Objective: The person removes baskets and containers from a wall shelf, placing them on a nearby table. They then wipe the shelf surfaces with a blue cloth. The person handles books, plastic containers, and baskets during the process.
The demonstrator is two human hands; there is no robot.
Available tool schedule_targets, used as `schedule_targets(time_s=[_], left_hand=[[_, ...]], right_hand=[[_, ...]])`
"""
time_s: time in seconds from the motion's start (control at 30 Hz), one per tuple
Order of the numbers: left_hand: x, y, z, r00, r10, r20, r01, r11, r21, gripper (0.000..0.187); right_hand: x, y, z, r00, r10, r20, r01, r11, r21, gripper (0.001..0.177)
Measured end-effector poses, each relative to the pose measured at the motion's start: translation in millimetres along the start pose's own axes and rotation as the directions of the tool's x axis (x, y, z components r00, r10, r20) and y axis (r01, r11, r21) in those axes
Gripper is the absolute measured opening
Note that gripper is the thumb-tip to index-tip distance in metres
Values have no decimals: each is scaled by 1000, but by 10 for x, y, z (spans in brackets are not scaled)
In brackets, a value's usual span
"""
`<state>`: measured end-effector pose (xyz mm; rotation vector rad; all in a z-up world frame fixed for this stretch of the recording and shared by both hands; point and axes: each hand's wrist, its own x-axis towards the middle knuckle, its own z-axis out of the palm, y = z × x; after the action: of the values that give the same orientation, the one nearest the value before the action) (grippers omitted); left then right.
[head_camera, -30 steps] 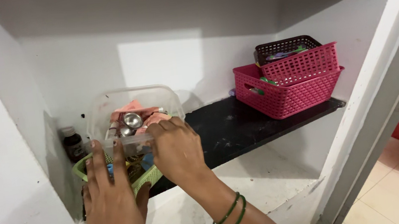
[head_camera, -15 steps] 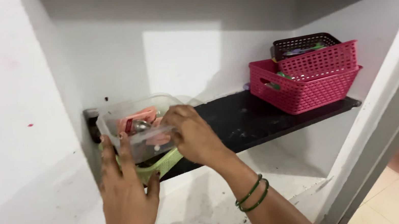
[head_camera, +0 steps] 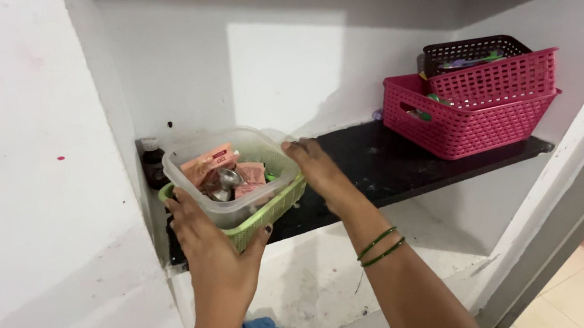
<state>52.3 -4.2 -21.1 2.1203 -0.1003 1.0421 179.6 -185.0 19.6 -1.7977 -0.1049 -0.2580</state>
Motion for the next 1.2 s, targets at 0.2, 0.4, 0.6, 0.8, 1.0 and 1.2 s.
schedule_targets(time_s=[0.2, 0.4, 0.6, 0.8, 1.0, 1.2], left_hand=[[12, 77, 25, 995, -97, 2, 94, 965, -244, 125], [-210, 289, 19, 996, -84, -42, 68, 957, -280, 123], [-597, 625, 53, 997, -83, 3, 79, 929, -361, 128], [-962, 982, 80, 992, -42, 117, 102, 813, -573, 131], [-1421, 1391, 140, 969, 154, 193, 9, 758, -652, 130], [-2000, 2010, 151, 897, 268, 352, 107, 640, -761, 127]], right_hand=[[-118, 157, 86, 997, 8, 80, -14, 997, 75, 63], [-415, 209, -45, 995, -97, -37, 101, 988, 118, 42], [-841, 306, -347, 972, -109, -210, 162, 953, 255, 36], [-1541, 240, -842, 905, -74, -419, 174, 963, 204, 39], [-2556, 167, -1388, 767, -87, -636, 115, 993, 3, 39], [-3551, 172, -1993, 576, -54, -815, 7, 998, -61, 39]])
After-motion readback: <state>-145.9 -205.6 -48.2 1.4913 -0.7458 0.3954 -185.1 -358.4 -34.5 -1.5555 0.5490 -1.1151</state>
